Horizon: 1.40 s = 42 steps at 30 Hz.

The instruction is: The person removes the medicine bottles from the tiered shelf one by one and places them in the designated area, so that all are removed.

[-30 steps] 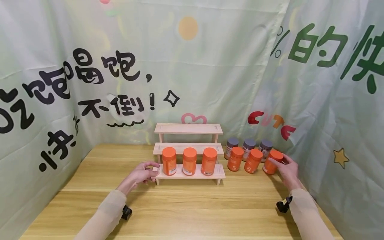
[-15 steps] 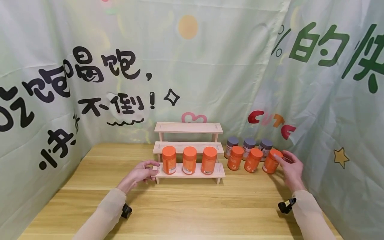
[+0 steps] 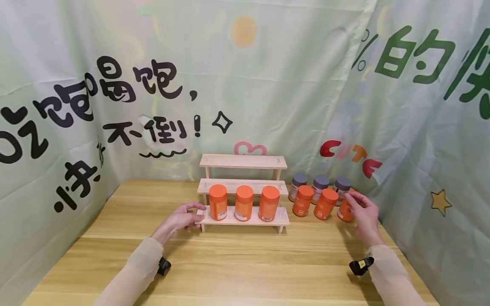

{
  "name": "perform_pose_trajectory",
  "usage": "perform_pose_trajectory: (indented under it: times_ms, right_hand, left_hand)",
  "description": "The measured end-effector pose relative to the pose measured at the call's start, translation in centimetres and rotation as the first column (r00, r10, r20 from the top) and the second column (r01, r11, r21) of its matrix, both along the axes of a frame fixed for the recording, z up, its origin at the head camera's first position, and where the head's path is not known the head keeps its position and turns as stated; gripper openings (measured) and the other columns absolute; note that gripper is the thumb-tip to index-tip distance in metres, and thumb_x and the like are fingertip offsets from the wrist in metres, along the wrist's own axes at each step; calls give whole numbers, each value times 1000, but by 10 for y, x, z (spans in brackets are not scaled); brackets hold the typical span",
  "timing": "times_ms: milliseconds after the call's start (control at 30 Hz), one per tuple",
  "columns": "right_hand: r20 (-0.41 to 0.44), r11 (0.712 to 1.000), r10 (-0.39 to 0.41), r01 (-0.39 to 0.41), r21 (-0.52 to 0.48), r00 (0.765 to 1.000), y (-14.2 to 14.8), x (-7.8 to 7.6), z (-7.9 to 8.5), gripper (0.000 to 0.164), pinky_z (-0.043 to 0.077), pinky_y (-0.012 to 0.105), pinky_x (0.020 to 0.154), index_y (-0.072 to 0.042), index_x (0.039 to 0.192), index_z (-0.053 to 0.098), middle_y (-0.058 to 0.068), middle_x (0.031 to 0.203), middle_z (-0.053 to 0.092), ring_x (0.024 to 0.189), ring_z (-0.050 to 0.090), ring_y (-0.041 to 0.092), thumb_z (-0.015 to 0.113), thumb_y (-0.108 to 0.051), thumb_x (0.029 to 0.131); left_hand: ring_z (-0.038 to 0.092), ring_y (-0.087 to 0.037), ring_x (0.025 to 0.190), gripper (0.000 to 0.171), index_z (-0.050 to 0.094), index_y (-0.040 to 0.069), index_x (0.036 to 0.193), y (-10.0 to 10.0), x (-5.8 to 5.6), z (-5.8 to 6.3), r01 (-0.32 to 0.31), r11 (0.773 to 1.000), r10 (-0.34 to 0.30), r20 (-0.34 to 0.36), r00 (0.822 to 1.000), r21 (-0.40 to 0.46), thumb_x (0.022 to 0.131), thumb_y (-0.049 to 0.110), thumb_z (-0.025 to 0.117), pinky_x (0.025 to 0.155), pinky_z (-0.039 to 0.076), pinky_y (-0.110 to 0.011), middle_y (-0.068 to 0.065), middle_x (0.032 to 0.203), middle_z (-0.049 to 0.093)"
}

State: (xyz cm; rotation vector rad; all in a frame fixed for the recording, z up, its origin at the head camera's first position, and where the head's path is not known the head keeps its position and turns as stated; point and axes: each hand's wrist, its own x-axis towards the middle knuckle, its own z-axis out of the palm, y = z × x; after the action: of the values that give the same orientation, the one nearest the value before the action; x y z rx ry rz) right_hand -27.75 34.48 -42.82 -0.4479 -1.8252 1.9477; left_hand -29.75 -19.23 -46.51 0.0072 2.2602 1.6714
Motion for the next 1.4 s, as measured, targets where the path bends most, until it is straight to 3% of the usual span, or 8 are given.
perform_pose_trajectory:
  times_ms: [200, 367, 567, 733, 933, 1067, 1200, 1400]
  right_hand:
    - [79, 993, 101, -105, 45, 992, -26, 10, 4, 14, 51, 20, 60, -23, 98, 68, -13, 78, 67, 72, 61, 3, 72, -33, 88]
    - [136, 958, 222, -242, 153, 966, -52, 9, 9, 30, 53, 22, 68, -18, 108, 68, -15, 85, 68, 80, 62, 3, 70, -41, 89]
    - [182, 845, 465, -496, 199, 866, -79, 9, 6, 54, 55, 29, 78, 0, 129, 57, -10, 98, 70, 90, 65, 6, 68, -38, 92]
    - [153, 784, 571, -591, 190, 807, -103, 9, 1, 50, 55, 39, 88, 3, 131, 55, -2, 107, 70, 96, 66, 9, 69, -26, 92]
    - [123, 761, 602, -614, 210, 789, -126, 5, -4, 56, 54, 29, 89, -1, 139, 50, 18, 130, 60, 105, 62, 5, 71, -18, 90]
    - [104, 752, 610, -615, 237, 786, -141, 1, -7, 60, 52, 23, 89, -6, 141, 49, 20, 136, 56, 115, 60, 16, 74, -17, 88]
    - [69, 750, 594, -584, 310, 801, -154, -1, -7, 63, 51, 27, 95, -8, 143, 49, 17, 138, 56, 123, 56, 28, 76, -17, 87]
    - [14, 767, 553, -516, 381, 833, -169, -3, -5, 70, 47, 42, 103, -12, 145, 47, 16, 136, 57, 123, 56, 28, 79, -14, 83]
  left_hand:
    - [63, -16, 66, 42, 57, 10, 127, 3, 0, -2, 18, 1000, -18, -4, 1000, -1, 88, 16, 71, 51, 41, -26, -4, 78, 63]
    - [62, -16, 66, 41, 56, 10, 128, 0, 3, -1, 0, 1000, 0, -22, 1000, 1, 89, 16, 70, 51, 41, -26, -4, 79, 63]
    - [62, -16, 66, 42, 56, 10, 128, -1, 1, -1, -3, 1000, 3, -22, 1000, 0, 89, 17, 70, 52, 40, -27, -3, 79, 63]
    - [62, -16, 67, 42, 56, 9, 128, -2, 0, -2, 5, 1000, -5, -24, 1000, -2, 89, 18, 71, 52, 41, -27, -4, 79, 64]
    - [63, -16, 68, 41, 57, 10, 127, -2, 0, -3, 3, 1000, -3, -8, 1000, -8, 88, 18, 71, 52, 41, -25, -5, 81, 64]
    - [63, -16, 68, 41, 56, 11, 127, -2, 0, -3, 0, 1000, 0, -7, 1000, -14, 89, 18, 70, 52, 41, -25, -4, 82, 65]
    - [63, -16, 69, 41, 56, 11, 128, -1, 1, -2, -2, 1000, 2, -13, 1000, -14, 90, 18, 70, 52, 41, -26, -4, 81, 64]
    - [63, -17, 68, 40, 56, 10, 127, 0, 3, -1, -1, 1000, 1, -32, 999, -15, 90, 18, 70, 51, 40, -26, -4, 80, 64]
